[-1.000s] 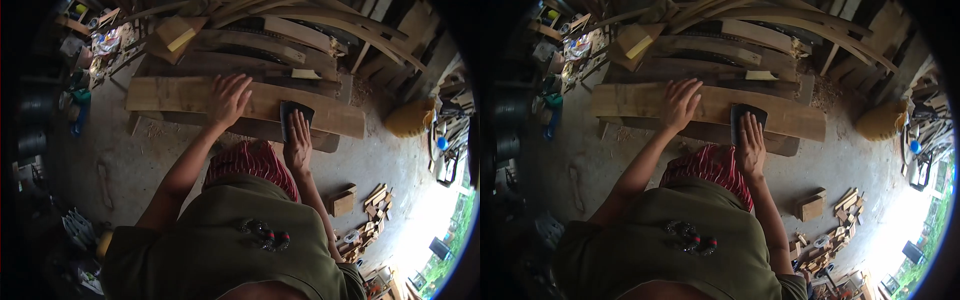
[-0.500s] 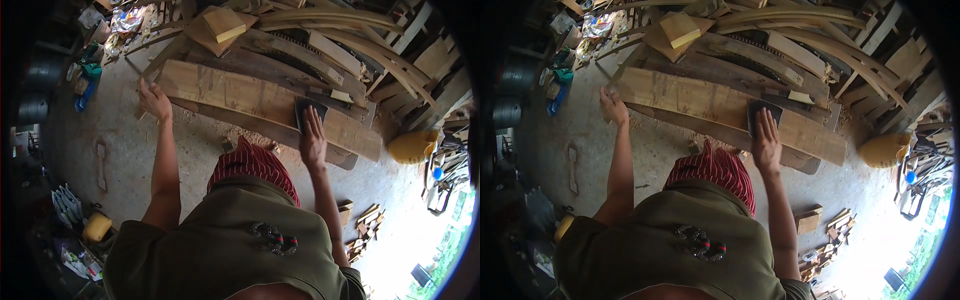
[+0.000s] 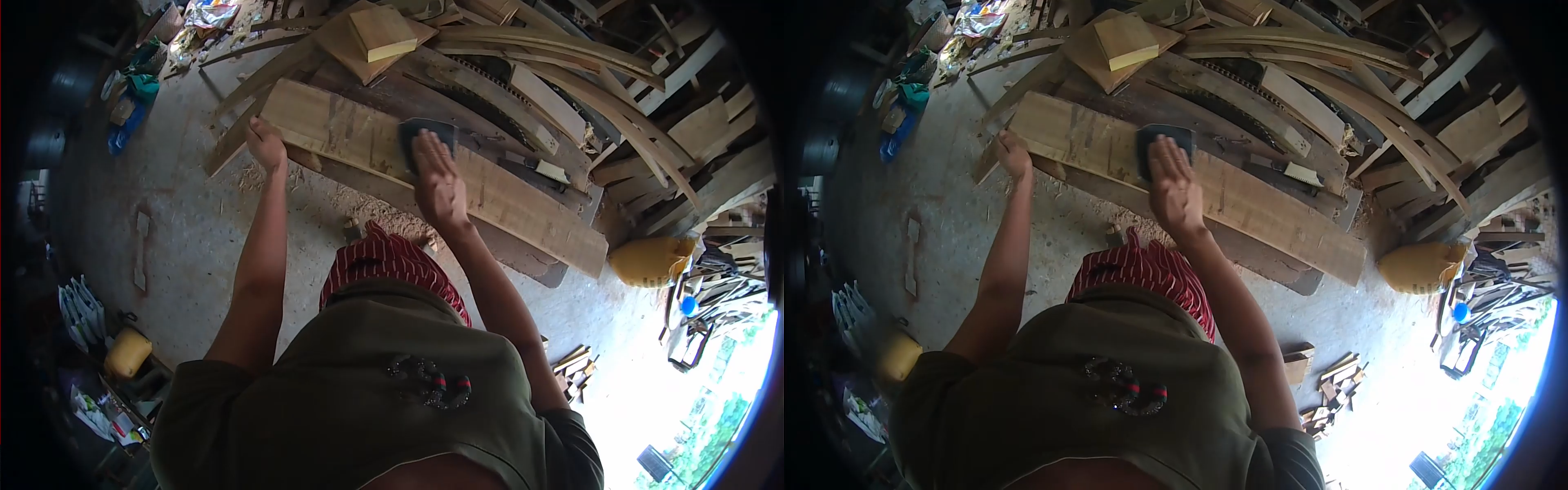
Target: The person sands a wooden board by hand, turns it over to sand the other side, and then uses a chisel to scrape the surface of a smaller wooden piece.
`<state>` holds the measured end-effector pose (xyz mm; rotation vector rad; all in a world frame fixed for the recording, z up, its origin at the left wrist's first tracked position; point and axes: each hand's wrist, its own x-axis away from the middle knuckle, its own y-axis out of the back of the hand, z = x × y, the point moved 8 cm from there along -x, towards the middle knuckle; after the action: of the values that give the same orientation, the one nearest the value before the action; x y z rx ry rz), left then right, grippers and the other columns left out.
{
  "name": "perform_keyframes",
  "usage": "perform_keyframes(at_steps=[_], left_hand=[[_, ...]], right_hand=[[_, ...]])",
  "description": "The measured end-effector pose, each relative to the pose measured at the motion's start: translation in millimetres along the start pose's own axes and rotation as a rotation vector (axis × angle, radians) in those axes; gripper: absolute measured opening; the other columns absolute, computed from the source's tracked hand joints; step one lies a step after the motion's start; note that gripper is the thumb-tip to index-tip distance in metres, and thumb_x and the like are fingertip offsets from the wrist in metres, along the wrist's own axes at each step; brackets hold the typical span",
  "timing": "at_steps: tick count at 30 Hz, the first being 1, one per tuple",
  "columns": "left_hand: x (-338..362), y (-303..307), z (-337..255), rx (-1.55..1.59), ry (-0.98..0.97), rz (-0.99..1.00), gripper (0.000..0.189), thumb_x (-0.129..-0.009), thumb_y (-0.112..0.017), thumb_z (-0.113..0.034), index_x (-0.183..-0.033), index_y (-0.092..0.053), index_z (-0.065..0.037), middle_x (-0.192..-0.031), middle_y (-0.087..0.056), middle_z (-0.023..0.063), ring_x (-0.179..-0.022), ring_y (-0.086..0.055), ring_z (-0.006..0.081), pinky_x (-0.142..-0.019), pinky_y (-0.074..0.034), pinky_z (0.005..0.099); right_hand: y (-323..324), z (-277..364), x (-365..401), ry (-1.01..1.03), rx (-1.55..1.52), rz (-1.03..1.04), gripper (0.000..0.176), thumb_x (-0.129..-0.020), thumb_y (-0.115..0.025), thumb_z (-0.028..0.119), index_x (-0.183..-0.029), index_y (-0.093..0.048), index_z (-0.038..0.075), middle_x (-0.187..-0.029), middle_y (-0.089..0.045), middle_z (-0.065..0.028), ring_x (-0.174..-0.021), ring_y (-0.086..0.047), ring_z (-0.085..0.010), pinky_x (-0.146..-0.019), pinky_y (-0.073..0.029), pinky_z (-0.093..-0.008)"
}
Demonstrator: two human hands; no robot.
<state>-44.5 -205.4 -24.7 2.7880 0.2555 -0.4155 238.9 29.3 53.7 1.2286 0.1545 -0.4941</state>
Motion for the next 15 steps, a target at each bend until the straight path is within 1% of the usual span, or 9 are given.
perform_keyframes(at_steps=[3,4,5,7,8,10,12,14,15], left_hand=[[-0.3,0.2,-6.2,0.000,-0.013,-0.003,0.047,-0.104,-0.037,-0.034,-0.117,-0.056,0.007,-0.107,-0.063,0.0266,-0.098,-0.061,0.0412,-0.086,-0.046,0.0449],[3.3,3.0,-10.5,-0.012,-0.058,-0.037,0.047,-0.105,-0.036,-0.034,-0.118,-0.056,0.007,-0.108,-0.063,0.0263,-0.098,-0.061,0.0400,-0.087,-0.046,0.0442],[4.2,2.8,-8.7,-0.023,-0.043,-0.056,0.047,-0.105,-0.036,-0.034,-0.118,-0.056,0.007,-0.108,-0.063,0.0263,-0.098,-0.061,0.0400,-0.087,-0.046,0.0442],[4.5,1.0,-5.5,0.076,-0.029,-0.057,0.047,-0.105,-0.036,-0.034,-0.119,-0.056,0.006,-0.108,-0.063,0.0248,-0.098,-0.061,0.0364,-0.088,-0.046,0.0422],[8.9,5.1,-9.4,0.063,-0.015,-0.077,0.047,-0.105,-0.036,-0.034,-0.119,-0.056,0.006,-0.108,-0.063,0.0248,-0.098,-0.061,0.0364,-0.088,-0.046,0.0422],[11.3,3.5,-19.6,0.106,0.028,-0.052,0.047,-0.105,-0.036,-0.035,-0.119,-0.057,0.005,-0.107,-0.063,0.0240,-0.099,-0.061,0.0341,-0.089,-0.045,0.0407],[10.0,2.9,-19.7,0.144,0.022,-0.045,0.047,-0.106,-0.035,-0.035,-0.119,-0.057,0.004,-0.106,-0.063,0.0230,-0.099,-0.061,0.0335,-0.089,-0.045,0.0400],[7.6,-0.5,-15.7,0.182,0.009,-0.031,0.046,-0.106,-0.035,-0.035,-0.119,-0.057,0.004,-0.105,-0.063,0.0220,-0.098,-0.061,0.0330,-0.089,-0.045,0.0394],[6.7,-0.4,-9.1,0.121,-0.001,-0.029,0.047,-0.106,-0.034,-0.035,-0.119,-0.057,0.003,-0.106,-0.064,0.0216,-0.099,-0.061,0.0332,-0.090,-0.045,0.0396]], right_hand=[[25.5,-16.2,16.5,-0.027,-0.033,0.124,0.059,-0.081,-0.047,-0.008,-0.139,-0.046,0.000,-0.148,-0.042,-0.0197,-0.139,-0.038,-0.0352,-0.116,-0.033,-0.0420],[41.6,-36.7,39.1,-0.144,-0.012,0.163,0.062,-0.082,-0.045,-0.009,-0.142,-0.044,0.003,-0.150,-0.040,-0.0190,-0.139,-0.038,-0.0335,-0.116,-0.033,-0.0418],[57.2,-60.9,69.7,-0.187,0.089,0.155,0.062,-0.082,-0.045,-0.009,-0.143,-0.043,0.003,-0.151,-0.038,-0.0182,-0.140,-0.037,-0.0334,-0.116,-0.033,-0.0418],[97.2,-99.4,121.5,-0.271,0.247,0.104,0.055,-0.083,-0.044,-0.011,-0.137,-0.050,0.000,-0.147,-0.044,-0.0195,-0.137,-0.041,-0.0357,-0.114,-0.035,-0.0428],[110.3,-122.8,144.0,-0.349,0.245,0.005,0.049,-0.086,-0.046,-0.008,-0.135,-0.053,-0.001,-0.144,-0.047,-0.0197,-0.135,-0.043,-0.0364,-0.114,-0.036,-0.0438],[105.2,-130.0,147.8,-0.379,0.358,-0.042,0.048,-0.088,-0.047,-0.005,-0.136,-0.051,-0.002,-0.144,-0.047,-0.0202,-0.136,-0.043,-0.0363,-0.114,-0.036,-0.0437],[84.2,-82.2,87.4,-0.288,0.300,0.050,0.050,-0.089,-0.049,-0.002,-0.139,-0.048,-0.002,-0.146,-0.045,-0.0207,-0.137,-0.041,-0.0354,-0.115,-0.034,-0.0435],[42.9,-52.0,36.9,-0.276,0.039,0.067,0.055,-0.087,-0.050,-0.001,-0.142,-0.045,-0.001,-0.148,-0.043,-0.0192,-0.140,-0.038,-0.0325,-0.117,-0.030,-0.0420],[20.5,-31.3,10.8,-0.182,0.038,0.108,0.057,-0.086,-0.050,-0.001,-0.142,-0.044,0.000,-0.149,-0.042,-0.0180,-0.141,-0.037,-0.0315,-0.118,-0.028,-0.0413]])
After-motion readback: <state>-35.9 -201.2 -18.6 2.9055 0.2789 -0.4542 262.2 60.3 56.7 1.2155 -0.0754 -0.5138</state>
